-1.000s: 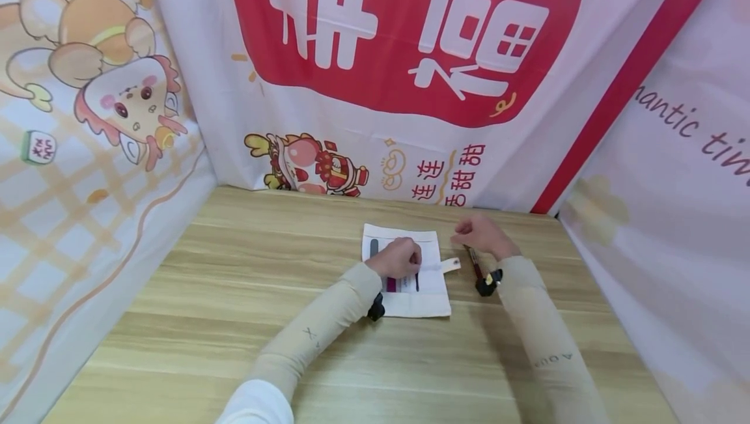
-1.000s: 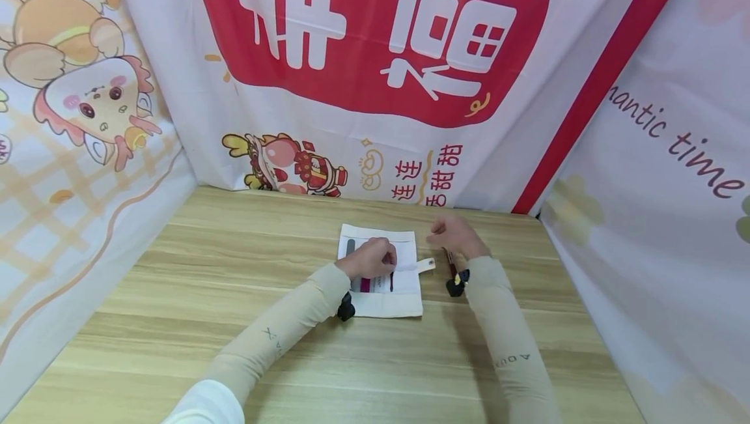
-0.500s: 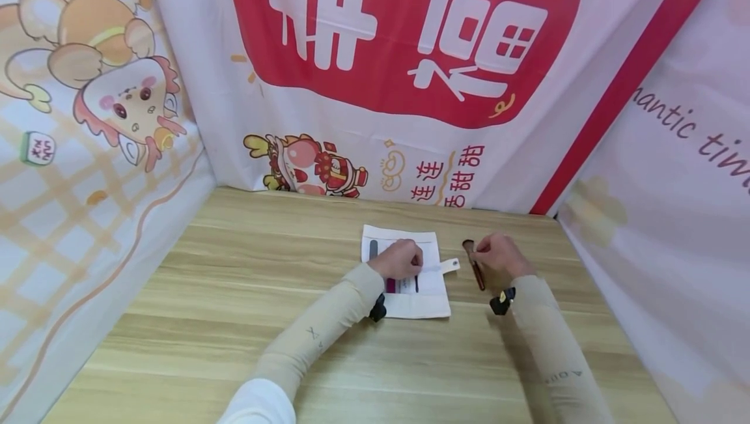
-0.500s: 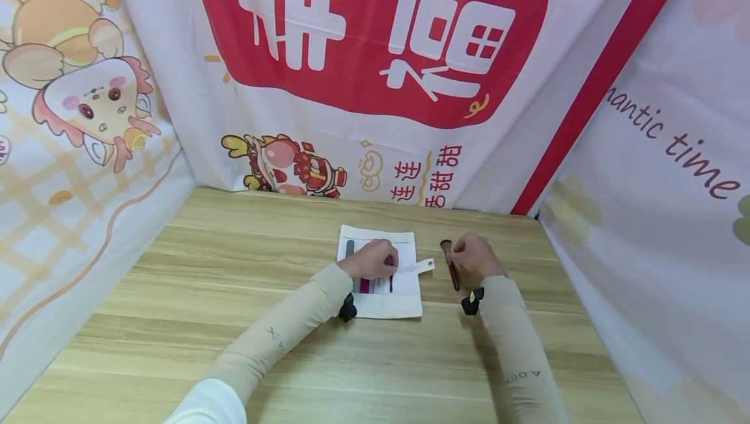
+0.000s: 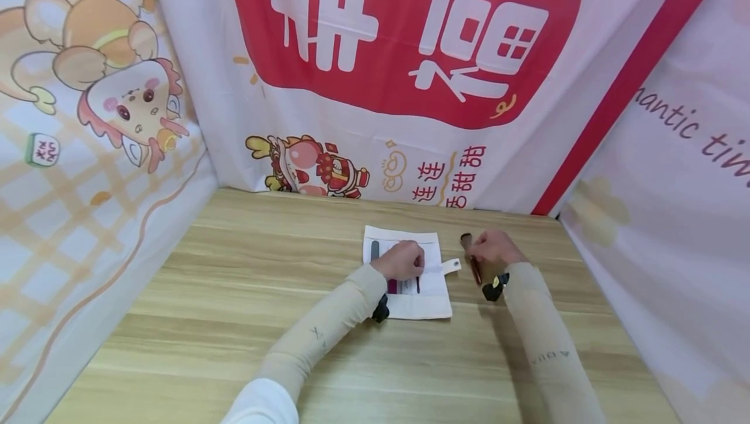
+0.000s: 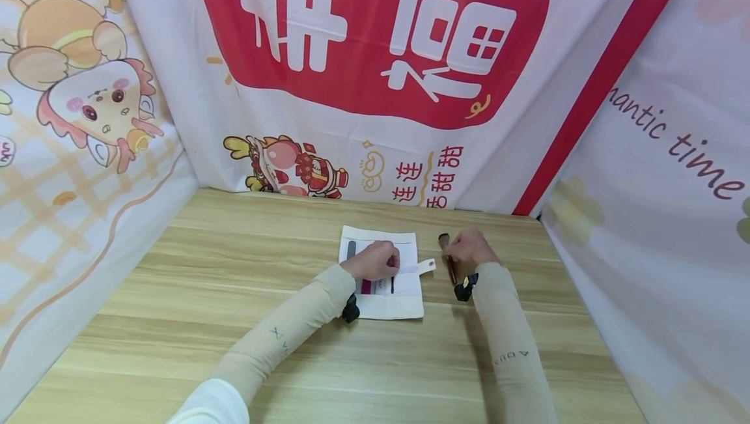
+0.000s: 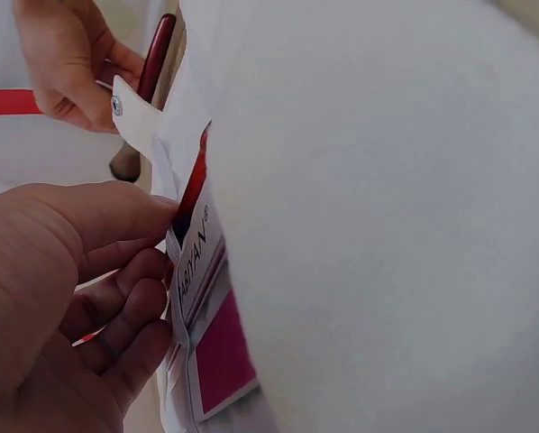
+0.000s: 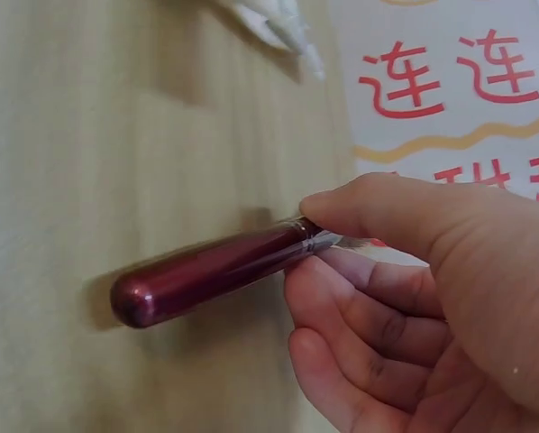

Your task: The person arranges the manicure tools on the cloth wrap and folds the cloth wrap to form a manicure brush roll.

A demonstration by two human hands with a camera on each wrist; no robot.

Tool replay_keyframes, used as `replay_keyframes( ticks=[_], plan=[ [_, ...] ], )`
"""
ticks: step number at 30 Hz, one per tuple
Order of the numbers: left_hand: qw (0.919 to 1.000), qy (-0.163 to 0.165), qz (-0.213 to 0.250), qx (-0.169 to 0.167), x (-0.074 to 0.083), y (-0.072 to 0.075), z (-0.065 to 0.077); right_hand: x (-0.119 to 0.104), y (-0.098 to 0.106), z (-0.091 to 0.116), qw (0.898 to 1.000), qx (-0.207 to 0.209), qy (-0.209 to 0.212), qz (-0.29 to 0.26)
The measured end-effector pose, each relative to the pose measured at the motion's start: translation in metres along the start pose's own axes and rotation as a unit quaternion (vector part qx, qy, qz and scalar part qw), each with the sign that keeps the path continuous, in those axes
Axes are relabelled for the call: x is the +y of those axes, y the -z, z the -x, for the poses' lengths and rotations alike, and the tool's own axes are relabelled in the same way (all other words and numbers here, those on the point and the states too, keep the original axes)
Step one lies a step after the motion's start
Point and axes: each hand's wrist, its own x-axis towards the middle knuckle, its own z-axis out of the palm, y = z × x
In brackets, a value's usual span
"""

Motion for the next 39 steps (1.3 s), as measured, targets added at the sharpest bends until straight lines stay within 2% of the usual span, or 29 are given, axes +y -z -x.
replay_keyframes(
  ticks=[3,13,15,16,19,25,26,29,32,36,39],
  plan=[
    [1.0000,0.003,0.004,-0.001,0.000,-0.001,0.000,-0.010,0.006,-0.001,1.000,0.012,0.002,-0.004],
    [0.9999,0.010,-0.002,-0.005,-0.002,-0.003,-0.004,-0.061,0.018,-0.008,0.995,0.066,0.061,-0.039],
    [0.9999,0.009,-0.002,-0.009,-0.003,-0.003,-0.005,-0.072,0.017,-0.010,0.993,0.083,0.071,-0.044],
    [1.0000,0.001,-0.001,-0.004,-0.010,-0.009,-0.009,-0.077,0.015,-0.010,0.992,0.091,0.077,-0.047],
    [1.0000,-0.005,0.005,-0.003,-0.011,-0.010,-0.010,-0.091,0.008,-0.012,0.988,0.113,0.082,-0.062],
    [0.9999,-0.010,-0.001,0.004,-0.007,-0.006,-0.007,-0.103,-0.015,-0.021,0.981,0.145,0.087,-0.098],
    [0.9998,-0.018,-0.005,0.010,-0.017,-0.014,-0.013,-0.103,-0.019,-0.023,0.979,0.150,0.094,-0.097],
    [0.9992,-0.032,0.002,0.024,-0.038,-0.032,-0.027,-0.102,-0.032,-0.027,0.976,0.153,0.104,-0.114],
    [0.9990,-0.033,0.022,0.023,-0.053,-0.043,-0.038,-0.100,-0.042,-0.030,0.977,0.144,0.103,-0.117],
    [0.9989,-0.017,0.044,-0.001,-0.036,-0.026,-0.026,-0.099,-0.051,-0.032,0.983,0.119,0.080,-0.111],
    [0.9990,-0.016,0.040,-0.007,-0.033,-0.021,-0.022,-0.098,-0.054,-0.029,0.987,0.091,0.059,-0.117]
  ],
)
